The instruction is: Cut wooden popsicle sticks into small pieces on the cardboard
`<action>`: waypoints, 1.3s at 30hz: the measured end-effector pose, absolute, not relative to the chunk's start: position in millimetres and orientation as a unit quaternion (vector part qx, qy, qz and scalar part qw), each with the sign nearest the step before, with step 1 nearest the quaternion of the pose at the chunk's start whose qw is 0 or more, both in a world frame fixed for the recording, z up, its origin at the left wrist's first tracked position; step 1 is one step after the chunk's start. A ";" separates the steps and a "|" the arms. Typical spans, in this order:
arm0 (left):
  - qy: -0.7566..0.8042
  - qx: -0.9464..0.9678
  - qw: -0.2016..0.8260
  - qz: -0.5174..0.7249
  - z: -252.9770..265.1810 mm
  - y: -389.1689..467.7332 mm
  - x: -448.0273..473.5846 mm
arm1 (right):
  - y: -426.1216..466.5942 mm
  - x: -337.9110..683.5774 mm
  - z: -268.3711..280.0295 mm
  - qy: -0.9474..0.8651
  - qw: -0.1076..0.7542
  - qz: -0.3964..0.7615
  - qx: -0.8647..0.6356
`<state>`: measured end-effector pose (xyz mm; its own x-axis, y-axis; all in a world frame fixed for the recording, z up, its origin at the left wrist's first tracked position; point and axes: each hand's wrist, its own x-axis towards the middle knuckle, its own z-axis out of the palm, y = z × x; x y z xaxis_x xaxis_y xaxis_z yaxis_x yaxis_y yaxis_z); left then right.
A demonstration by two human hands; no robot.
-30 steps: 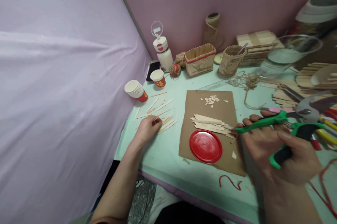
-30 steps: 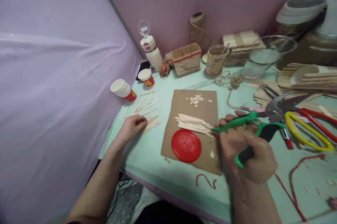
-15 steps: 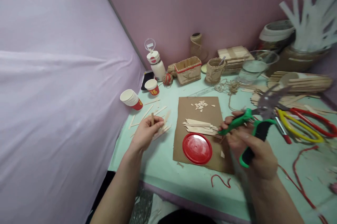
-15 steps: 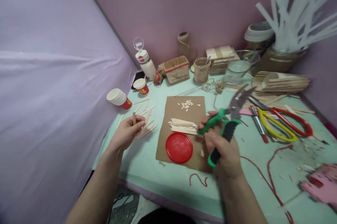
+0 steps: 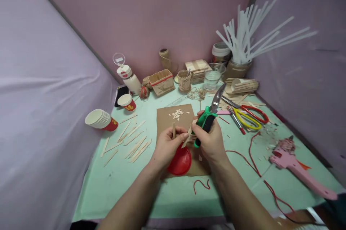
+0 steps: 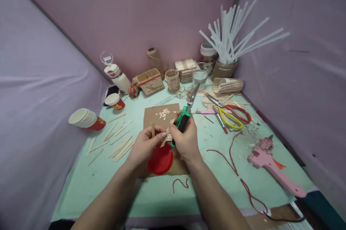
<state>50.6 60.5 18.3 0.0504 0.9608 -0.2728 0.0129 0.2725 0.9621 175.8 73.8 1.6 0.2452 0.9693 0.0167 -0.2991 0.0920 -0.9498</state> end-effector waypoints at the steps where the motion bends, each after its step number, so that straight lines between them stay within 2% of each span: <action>1: 0.554 0.436 0.577 0.412 17.4 59.8 51.4 | 73.3 175.1 1.4 -0.359 0.643 0.490 -0.466; 4: 0.537 0.395 0.595 0.449 17.2 60.1 49.4 | 72.2 174.0 1.5 -0.351 0.644 0.481 -0.480; 9: 0.425 0.215 0.716 0.510 23.0 70.6 34.7 | 72.2 175.6 -2.8 -0.341 0.650 0.476 -0.485; 11: 0.413 0.172 0.732 0.514 24.3 75.0 29.2 | 71.3 176.2 -4.3 -0.343 0.649 0.480 -0.481; 17: 0.395 0.208 0.730 0.518 22.4 77.8 28.8 | 67.3 176.5 -3.5 -0.345 0.645 0.502 -0.462; 23: 0.455 0.292 0.624 0.565 16.1 80.0 35.1 | 66.2 178.3 -8.4 -0.358 0.632 0.533 -0.434; 26: 0.476 0.297 0.610 0.559 14.1 81.0 34.7 | 66.0 179.0 -11.0 -0.370 0.631 0.528 -0.431; 35: 0.510 0.363 0.638 0.449 17.8 70.7 43.8 | 64.1 180.9 -4.9 -0.359 0.644 0.536 -0.411; 39: 0.553 0.465 0.559 0.406 12.0 66.3 48.2 | 63.6 181.5 -1.9 -0.347 0.655 0.535 -0.405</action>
<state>48.2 66.3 12.0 0.0588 0.9690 -0.2401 0.0594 0.2367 0.9698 181.5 63.6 -1.9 0.1865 0.9822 0.0215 -0.4194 0.0994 -0.9023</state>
